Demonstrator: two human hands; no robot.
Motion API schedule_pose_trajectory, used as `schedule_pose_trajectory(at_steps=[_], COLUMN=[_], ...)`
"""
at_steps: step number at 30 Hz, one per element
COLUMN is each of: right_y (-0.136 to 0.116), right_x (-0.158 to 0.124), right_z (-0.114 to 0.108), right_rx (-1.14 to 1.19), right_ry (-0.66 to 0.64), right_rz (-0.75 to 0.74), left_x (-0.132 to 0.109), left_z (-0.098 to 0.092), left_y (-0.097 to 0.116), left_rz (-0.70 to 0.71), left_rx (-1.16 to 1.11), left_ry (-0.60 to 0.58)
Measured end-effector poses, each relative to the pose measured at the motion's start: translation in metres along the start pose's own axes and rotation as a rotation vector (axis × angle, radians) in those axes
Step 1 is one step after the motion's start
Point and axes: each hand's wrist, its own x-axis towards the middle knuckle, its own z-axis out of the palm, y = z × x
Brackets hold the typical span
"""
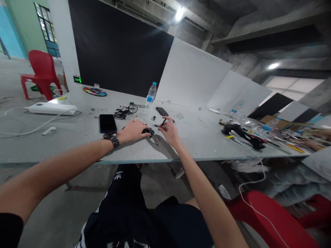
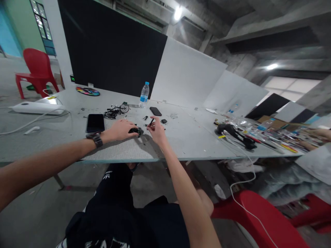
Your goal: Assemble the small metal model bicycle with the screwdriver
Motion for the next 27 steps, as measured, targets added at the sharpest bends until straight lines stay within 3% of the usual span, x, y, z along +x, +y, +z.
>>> schedule_pose_trajectory(at_steps=[5,11,27], right_y=[-0.021,-0.011,-0.018], right_x=[0.015,0.017,0.007], right_z=[0.020,0.038,0.033], right_rx=[0.051,0.125,0.102], right_ry=[-0.021,-0.047,-0.039], right_rz=[-0.045,0.003,-0.069], left_x=[0.001,0.002,0.001], left_z=[0.001,0.003,0.001], left_y=[0.000,0.001,0.002], left_rz=[-0.021,-0.018,-0.016], left_rx=[0.025,0.026,0.053], left_ry=[-0.007,-0.009,-0.008])
